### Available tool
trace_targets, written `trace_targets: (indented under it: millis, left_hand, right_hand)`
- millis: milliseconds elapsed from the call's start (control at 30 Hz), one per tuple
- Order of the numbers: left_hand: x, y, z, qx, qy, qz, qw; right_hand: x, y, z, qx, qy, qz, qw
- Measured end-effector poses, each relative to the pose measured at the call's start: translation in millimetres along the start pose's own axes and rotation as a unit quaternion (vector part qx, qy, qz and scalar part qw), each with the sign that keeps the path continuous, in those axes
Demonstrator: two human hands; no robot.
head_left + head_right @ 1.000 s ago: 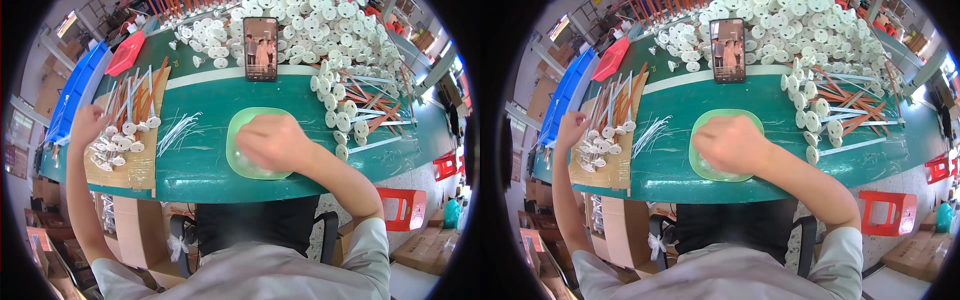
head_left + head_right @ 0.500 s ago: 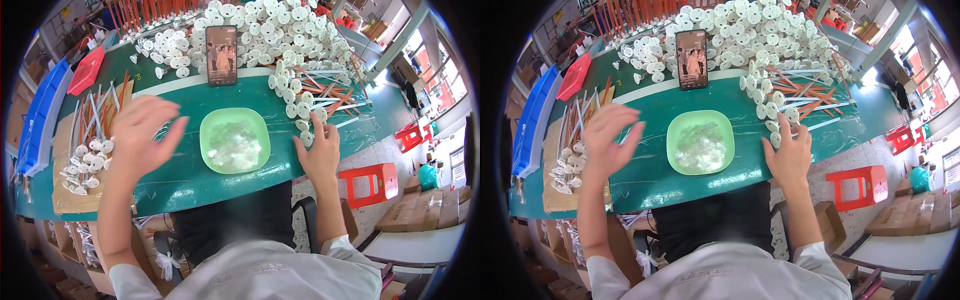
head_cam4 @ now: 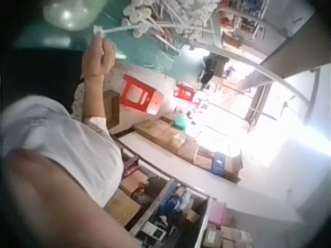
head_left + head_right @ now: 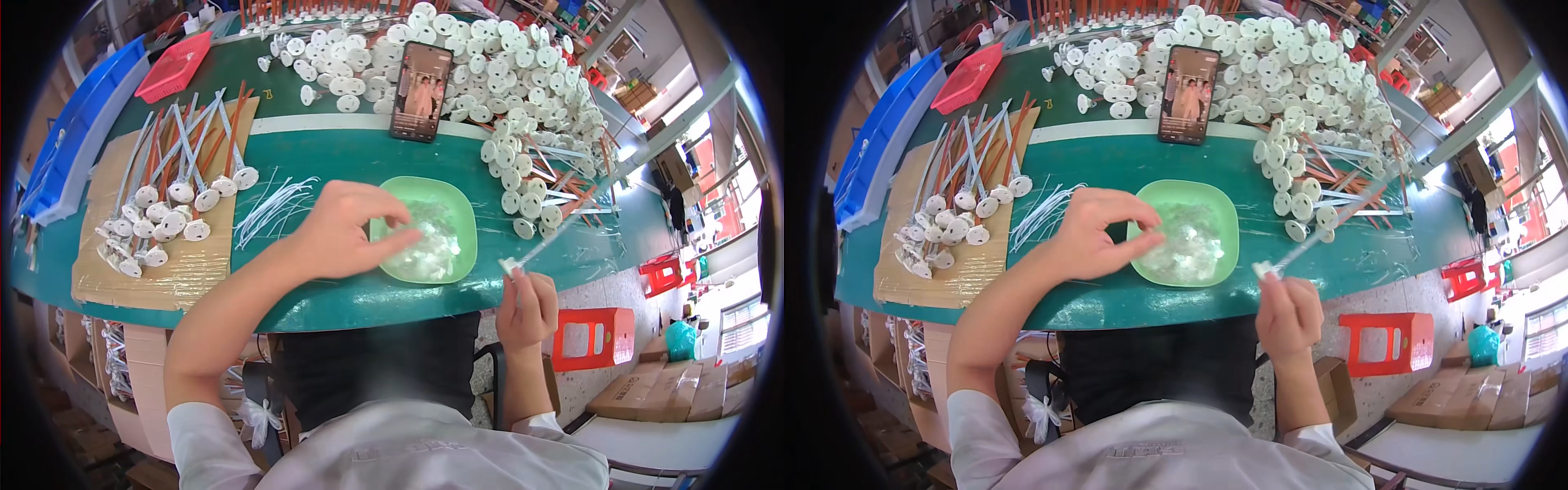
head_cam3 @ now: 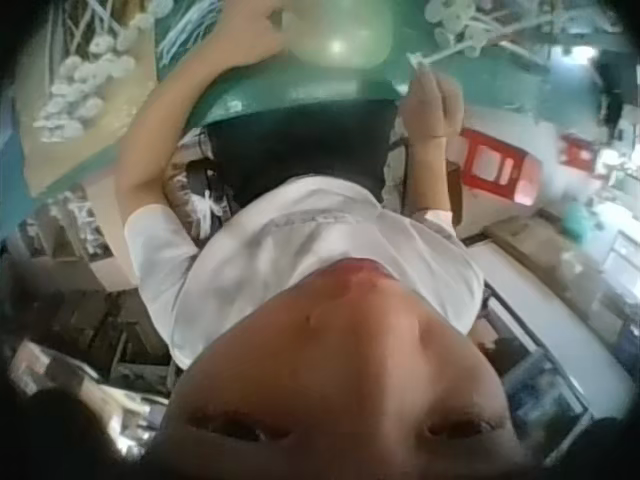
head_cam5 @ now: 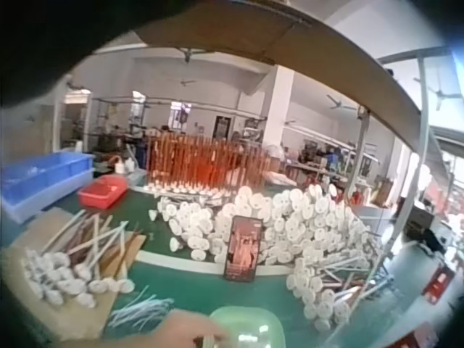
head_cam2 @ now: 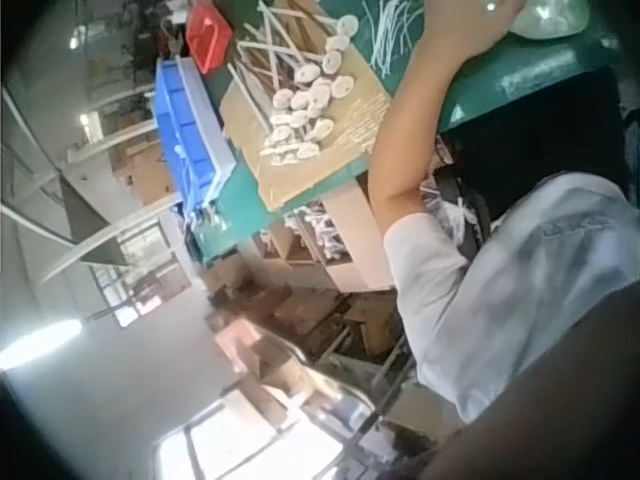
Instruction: The person assembles LED light fixtures by hand at a green workbench. They repeatedly pick up white circular diffusers and attach them to a flexible LED strip, then place the completed units into a green tray. The process involves handling small components and wires in a repetitive assembly line fashion.
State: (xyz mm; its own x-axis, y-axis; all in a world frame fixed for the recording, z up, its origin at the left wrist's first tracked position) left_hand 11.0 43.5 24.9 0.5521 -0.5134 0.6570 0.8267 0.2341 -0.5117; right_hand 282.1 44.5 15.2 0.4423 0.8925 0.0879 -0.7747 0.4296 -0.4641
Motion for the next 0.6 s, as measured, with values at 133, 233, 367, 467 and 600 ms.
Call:
trace_targets:
  millis: [133,233,367,467,600]
  left_hand:
    - [9.2,1.4,-4.7,-0.04,-0.085,-0.21,0.973]
    - [-7.3,7.7,-9.6,-0.067,-0.163,-0.325,0.929]
    - [-27.9,-0.3,-2.5,-0.041,-0.232,-0.407,0.883]
    - [-37.3,-3.7,-0.3,0.008,-0.243,-0.483,0.841]
    - [-43.0,-1.6,-10.1,-0.001,-0.239,-0.473,0.848]
  right_hand:
    - [-18.6,27.5,65.4,-0.042,-0.133,0.175,0.975]
    - [-22.0,55.1,101.2,-0.074,-0.211,0.276,0.935]
    - [-5.3,87.8,129.7,-0.077,-0.241,0.331,0.909]
    - [9.1,111.0,133.6,-0.004,-0.157,0.391,0.907]
    - [18.0,128.6,119.2,-0.06,-0.091,0.427,0.898]
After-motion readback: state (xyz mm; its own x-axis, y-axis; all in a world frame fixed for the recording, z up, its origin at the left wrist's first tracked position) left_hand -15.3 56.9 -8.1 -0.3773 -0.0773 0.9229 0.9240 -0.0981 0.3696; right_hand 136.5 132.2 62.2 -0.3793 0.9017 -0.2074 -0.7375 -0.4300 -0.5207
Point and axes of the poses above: each hand's wrist, its own z-axis towards the middle knuckle, its own y-axis out of the palm, x = y × z, the point moved 6 cm from there along z, towards the middle knuckle, and after that the axes turned 7 degrees about -y, right-handed, at the moved point
